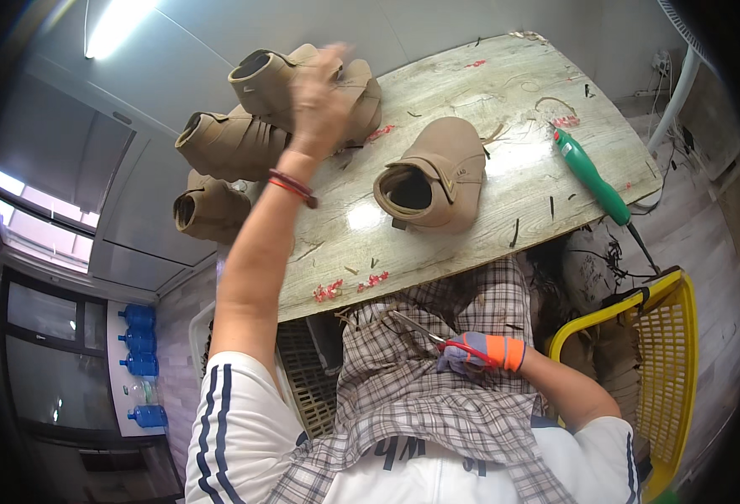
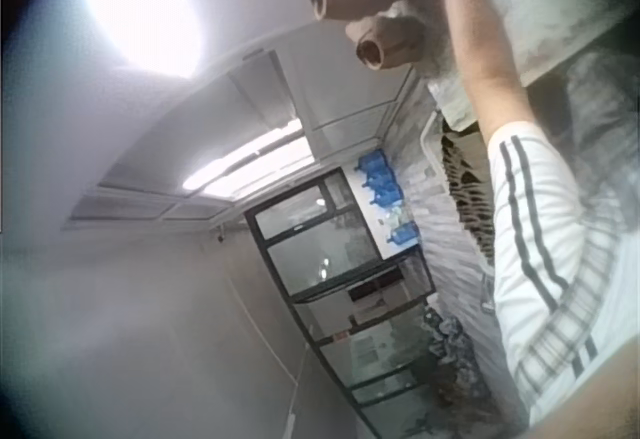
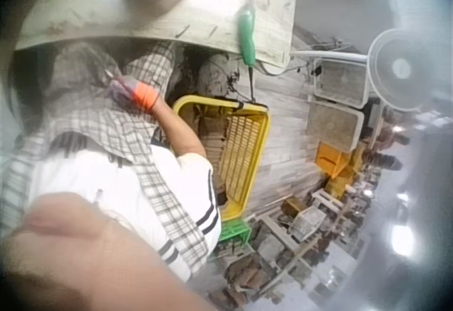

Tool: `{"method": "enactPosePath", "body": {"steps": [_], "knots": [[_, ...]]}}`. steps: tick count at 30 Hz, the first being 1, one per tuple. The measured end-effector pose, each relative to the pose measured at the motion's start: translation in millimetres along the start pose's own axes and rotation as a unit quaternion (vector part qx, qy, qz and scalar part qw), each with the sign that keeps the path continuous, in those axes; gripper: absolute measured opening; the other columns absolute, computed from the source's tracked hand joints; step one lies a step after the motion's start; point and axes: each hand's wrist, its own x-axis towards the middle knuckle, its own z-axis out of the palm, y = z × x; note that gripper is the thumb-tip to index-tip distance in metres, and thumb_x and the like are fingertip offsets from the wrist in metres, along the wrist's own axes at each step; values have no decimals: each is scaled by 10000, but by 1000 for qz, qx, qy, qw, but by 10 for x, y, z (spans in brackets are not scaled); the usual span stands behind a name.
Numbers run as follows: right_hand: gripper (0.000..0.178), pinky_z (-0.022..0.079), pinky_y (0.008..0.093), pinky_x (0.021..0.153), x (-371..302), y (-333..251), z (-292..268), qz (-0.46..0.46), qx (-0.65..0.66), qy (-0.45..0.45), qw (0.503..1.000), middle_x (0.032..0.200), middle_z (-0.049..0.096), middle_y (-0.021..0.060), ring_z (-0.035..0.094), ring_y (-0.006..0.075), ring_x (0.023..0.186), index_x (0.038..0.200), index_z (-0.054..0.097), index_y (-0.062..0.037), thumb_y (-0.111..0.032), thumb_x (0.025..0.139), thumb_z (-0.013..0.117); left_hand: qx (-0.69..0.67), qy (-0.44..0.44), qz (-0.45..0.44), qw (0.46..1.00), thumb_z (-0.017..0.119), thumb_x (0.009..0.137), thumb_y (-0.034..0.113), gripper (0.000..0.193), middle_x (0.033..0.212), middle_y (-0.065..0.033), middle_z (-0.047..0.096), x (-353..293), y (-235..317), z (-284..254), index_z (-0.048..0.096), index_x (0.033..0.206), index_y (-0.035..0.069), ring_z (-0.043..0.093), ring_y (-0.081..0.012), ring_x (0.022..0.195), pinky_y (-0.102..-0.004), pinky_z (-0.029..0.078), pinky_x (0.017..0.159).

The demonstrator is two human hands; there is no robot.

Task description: The person applies hot glue to the inner edge of a shoe upper and then uses scissors to trim excess material from the sole area. The person handles multiple shoe uppers, placing finished units on the table.

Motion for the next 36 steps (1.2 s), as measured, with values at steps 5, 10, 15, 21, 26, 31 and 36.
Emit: {"method": "enactPosePath", "body": {"steps": [5,10,15,21,26,31,36], "knots": [[653,447,265,584,-22,151,27,-26,55,22,998,661,620,32,543,121,609,1114,703,7,-585,992,455,348,-161,-204,901,673,793,192,377,1380,-97,539,39,-1107,-627,676,1169,163,307,-321,1452,-625,118,1200],[666,471,306,595,32,39,-6,-59,-52,7,997,679,633,40,578,165,601,1120,702,-41,-623,994,405,333,-64,-54,939,754,784,241,90,1174,-18,632,408,-1404,-1135,739,820,160,451,-251,1313,-613,221,1150],[506,498,317,670,-71,-45,103,-40,-101,88,990,817,661,67,612,174,718,1118,695,-38,-491,1002,501,-44,22,-221,974,693,886,255,171,1358,-181,589,390,-1022,-2164,759,916,100,476,-295,1352,-416,331,1153],[286,501,317,709,-565,-471,160,-32,-310,231,922,853,659,82,611,165,747,1144,642,-56,-286,988,578,-532,113,-516,662,542,955,127,269,1191,-165,666,-1062,489,-2917,660,1135,-34,621,-263,1170,-428,496,1024],[387,448,252,548,-518,-1031,144,120,-206,342,909,643,552,18,518,95,550,1132,610,-24,-225,849,782,-486,224,-760,368,573,937,250,273,1022,-137,675,-2833,1668,-2603,660,1030,9,622,-260,945,-373,501,820],[378,498,403,729,-99,-975,150,-36,-581,264,769,909,642,118,597,333,801,1049,613,-56,-144,726,789,-499,206,-805,246,532,974,291,258,929,-67,571,-3474,2361,-2263,602,967,43,539,-228,873,-364,459,792],[314,481,389,813,303,-935,134,-39,-666,184,722,932,664,82,626,288,895,967,653,-123,-258,721,795,-548,326,-745,194,455,1006,305,335,980,-99,578,-3931,2564,-1995,602,1082,14,524,-246,947,-397,456,891]]}}
